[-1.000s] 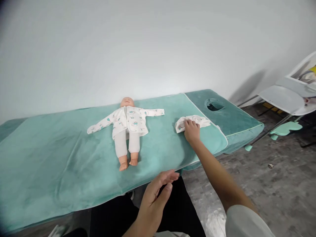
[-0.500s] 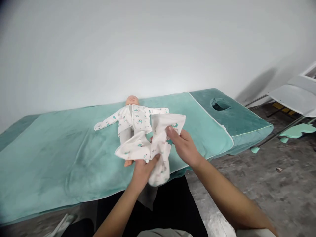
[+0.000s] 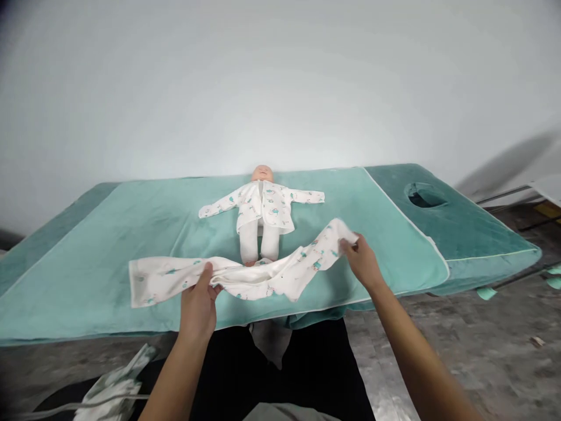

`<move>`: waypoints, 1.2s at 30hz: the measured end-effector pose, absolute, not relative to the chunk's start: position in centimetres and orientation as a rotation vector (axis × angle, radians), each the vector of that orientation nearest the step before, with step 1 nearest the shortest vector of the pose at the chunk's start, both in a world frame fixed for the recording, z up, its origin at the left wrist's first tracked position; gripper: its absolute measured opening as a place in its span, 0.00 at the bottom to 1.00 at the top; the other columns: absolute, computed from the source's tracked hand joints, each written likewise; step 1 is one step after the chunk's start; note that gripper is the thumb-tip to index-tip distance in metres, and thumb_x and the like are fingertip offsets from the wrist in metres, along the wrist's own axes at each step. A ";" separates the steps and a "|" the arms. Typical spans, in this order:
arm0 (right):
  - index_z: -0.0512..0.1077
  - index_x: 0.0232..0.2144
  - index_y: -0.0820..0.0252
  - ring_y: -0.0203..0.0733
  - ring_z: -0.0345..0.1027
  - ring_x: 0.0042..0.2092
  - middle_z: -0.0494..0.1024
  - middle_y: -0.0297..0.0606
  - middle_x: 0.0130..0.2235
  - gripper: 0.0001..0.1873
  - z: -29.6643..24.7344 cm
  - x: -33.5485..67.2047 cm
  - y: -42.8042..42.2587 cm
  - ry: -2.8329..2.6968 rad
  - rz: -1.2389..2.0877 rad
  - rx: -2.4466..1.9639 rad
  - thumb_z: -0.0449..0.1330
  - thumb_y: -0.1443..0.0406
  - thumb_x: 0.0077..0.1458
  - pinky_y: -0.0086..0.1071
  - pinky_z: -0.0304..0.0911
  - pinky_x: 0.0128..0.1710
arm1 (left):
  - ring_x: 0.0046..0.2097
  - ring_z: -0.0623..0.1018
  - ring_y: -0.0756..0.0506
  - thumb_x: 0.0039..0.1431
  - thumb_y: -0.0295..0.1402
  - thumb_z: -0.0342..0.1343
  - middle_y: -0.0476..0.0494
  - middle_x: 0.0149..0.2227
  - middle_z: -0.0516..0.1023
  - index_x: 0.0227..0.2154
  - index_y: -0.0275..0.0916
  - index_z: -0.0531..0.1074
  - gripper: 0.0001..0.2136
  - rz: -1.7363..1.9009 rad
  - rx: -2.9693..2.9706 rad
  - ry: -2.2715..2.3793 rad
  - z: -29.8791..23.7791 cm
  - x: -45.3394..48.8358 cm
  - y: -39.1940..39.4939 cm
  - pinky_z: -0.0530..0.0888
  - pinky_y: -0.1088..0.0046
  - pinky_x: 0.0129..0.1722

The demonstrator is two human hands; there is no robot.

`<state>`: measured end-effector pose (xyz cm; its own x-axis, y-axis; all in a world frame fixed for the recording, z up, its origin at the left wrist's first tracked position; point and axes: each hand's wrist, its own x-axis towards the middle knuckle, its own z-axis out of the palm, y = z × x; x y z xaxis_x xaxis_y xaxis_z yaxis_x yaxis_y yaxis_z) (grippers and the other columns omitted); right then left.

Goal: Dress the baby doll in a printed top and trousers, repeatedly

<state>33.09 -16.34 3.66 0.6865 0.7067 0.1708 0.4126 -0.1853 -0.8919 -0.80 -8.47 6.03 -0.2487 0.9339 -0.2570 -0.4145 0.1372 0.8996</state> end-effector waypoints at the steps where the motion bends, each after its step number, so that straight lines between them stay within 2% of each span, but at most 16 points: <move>1: 0.70 0.47 0.63 0.45 0.70 0.33 0.77 0.44 0.38 0.33 3.1 32.3 -16.6 -0.951 0.283 -1.898 0.55 0.41 0.57 0.40 0.69 0.34 | 0.46 0.79 0.44 0.53 0.36 0.68 0.41 0.45 0.79 0.41 0.37 0.76 0.14 1.367 0.613 1.265 5.1 -1.7 -8.4 0.78 0.71 0.40; 5: 0.69 0.47 0.56 0.47 0.71 0.38 0.75 0.46 0.43 0.19 2.0 26.5 -19.0 -1.402 0.041 -1.908 0.52 0.50 0.64 0.41 0.69 0.38 | 0.50 0.77 0.43 0.54 0.34 0.66 0.42 0.48 0.75 0.48 0.40 0.70 0.19 1.480 0.788 1.607 0.3 -5.1 -10.3 0.78 0.64 0.47; 8: 0.70 0.47 0.54 0.49 0.72 0.47 0.76 0.45 0.46 0.11 1.2 22.2 -20.2 -1.901 0.039 -1.704 0.55 0.59 0.65 0.41 0.68 0.45 | 0.53 0.75 0.41 0.56 0.34 0.64 0.40 0.50 0.73 0.51 0.42 0.68 0.20 1.451 1.321 1.707 -3.2 -5.8 -13.1 0.76 0.59 0.52; 10: 0.70 0.49 0.56 0.52 0.69 0.53 0.76 0.46 0.50 0.15 0.3 20.4 -20.1 -2.121 0.034 -1.651 0.61 0.61 0.61 0.43 0.66 0.50 | 0.55 0.74 0.39 0.59 0.33 0.60 0.38 0.51 0.73 0.51 0.43 0.70 0.17 1.243 1.824 1.538 -4.6 -4.8 -14.5 0.74 0.56 0.54; 12: 0.69 0.52 0.58 0.54 0.67 0.55 0.75 0.47 0.52 0.21 -0.7 19.5 -19.3 -2.203 0.019 -1.694 0.66 0.63 0.57 0.45 0.64 0.52 | 0.57 0.73 0.37 0.61 0.31 0.58 0.36 0.53 0.73 0.55 0.42 0.70 0.18 1.014 2.242 1.354 -4.9 -2.9 -15.1 0.73 0.53 0.56; 13: 0.69 0.52 0.59 0.54 0.67 0.55 0.74 0.46 0.52 0.21 -1.1 19.4 -18.8 -2.207 0.015 -1.725 0.66 0.64 0.56 0.45 0.64 0.53 | 0.57 0.72 0.36 0.62 0.31 0.57 0.34 0.54 0.72 0.57 0.41 0.69 0.20 0.940 2.393 1.315 -4.6 -2.0 -15.0 0.73 0.52 0.56; 16: 0.73 0.46 0.56 0.50 0.68 0.51 0.76 0.42 0.47 0.11 -1.1 19.8 -17.6 -2.149 0.089 -1.725 0.60 0.68 0.60 0.44 0.63 0.52 | 0.57 0.71 0.34 0.63 0.28 0.55 0.30 0.54 0.72 0.56 0.37 0.70 0.19 0.930 2.593 1.366 -2.4 -0.2 -13.8 0.71 0.49 0.55; 20: 0.74 0.39 0.54 0.48 0.70 0.46 0.76 0.41 0.43 0.07 2.3 21.3 -18.0 -1.772 0.392 -1.538 0.56 0.63 0.64 0.41 0.66 0.48 | 0.54 0.74 0.36 0.65 0.25 0.49 0.35 0.49 0.78 0.42 0.40 0.77 0.11 1.030 2.387 1.252 2.6 -1.0 -12.0 0.70 0.52 0.54; 22: 0.73 0.33 0.55 0.45 0.69 0.39 0.75 0.39 0.36 0.09 5.1 22.0 -18.8 -1.503 0.573 -1.489 0.56 0.60 0.64 0.37 0.66 0.40 | 0.47 0.78 0.40 0.66 0.28 0.49 0.40 0.42 0.80 0.39 0.41 0.77 0.10 1.074 2.113 1.208 5.3 -2.1 -11.7 0.73 0.59 0.49; 24: 0.69 0.28 0.55 0.40 0.63 0.29 0.68 0.33 0.27 0.14 8.1 22.3 -19.3 -1.238 0.772 -1.459 0.58 0.56 0.63 0.32 0.60 0.29 | 0.41 0.78 0.43 0.65 0.35 0.52 0.43 0.38 0.81 0.39 0.42 0.77 0.09 1.066 1.825 1.231 7.6 -2.9 -11.4 0.73 0.66 0.42; 27: 0.64 0.25 0.56 0.34 0.53 0.23 0.60 0.28 0.22 0.20 10.9 21.7 -18.3 -0.942 0.997 -1.393 0.61 0.51 0.59 0.28 0.53 0.23 | 0.38 0.77 0.45 0.63 0.42 0.56 0.44 0.37 0.80 0.41 0.41 0.77 0.12 0.999 1.553 1.197 9.1 -2.9 -10.6 0.72 0.71 0.38; 29: 0.66 0.27 0.57 0.34 0.55 0.24 0.62 0.28 0.23 0.20 10.5 20.7 -16.8 -0.880 1.018 -1.401 0.63 0.49 0.55 0.28 0.56 0.24 | 0.40 0.77 0.45 0.62 0.42 0.57 0.44 0.40 0.80 0.43 0.41 0.77 0.12 1.014 1.463 1.185 8.5 -2.5 -10.1 0.72 0.72 0.39; 31: 0.69 0.33 0.57 0.37 0.62 0.29 0.69 0.31 0.28 0.18 8.2 19.7 -15.4 -0.923 0.909 -1.472 0.63 0.49 0.55 0.29 0.62 0.29 | 0.44 0.77 0.44 0.61 0.40 0.59 0.43 0.44 0.79 0.44 0.42 0.76 0.12 1.075 1.453 1.216 6.8 -2.1 -10.1 0.73 0.71 0.44; 34: 0.70 0.47 0.56 0.43 0.71 0.42 0.76 0.39 0.44 0.16 2.9 18.7 -14.8 -1.203 0.702 -1.544 0.56 0.54 0.61 0.38 0.70 0.44 | 0.54 0.75 0.41 0.60 0.35 0.60 0.40 0.51 0.77 0.47 0.43 0.76 0.12 1.040 1.713 1.169 3.2 -2.1 -11.8 0.72 0.62 0.55; 36: 0.70 0.52 0.54 0.47 0.70 0.52 0.74 0.43 0.52 0.17 -0.2 18.5 -15.4 -1.538 0.649 -1.551 0.54 0.60 0.62 0.45 0.68 0.54 | 0.58 0.73 0.39 0.62 0.31 0.58 0.39 0.54 0.75 0.49 0.45 0.75 0.13 0.857 2.038 1.072 0.7 -2.3 -13.7 0.70 0.56 0.59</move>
<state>18.48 -15.40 -0.24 0.1143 0.9745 0.1931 0.5418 0.1018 -0.8343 -2.28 -13.67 0.67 0.4463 0.8628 0.2376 0.4215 -0.4369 0.7947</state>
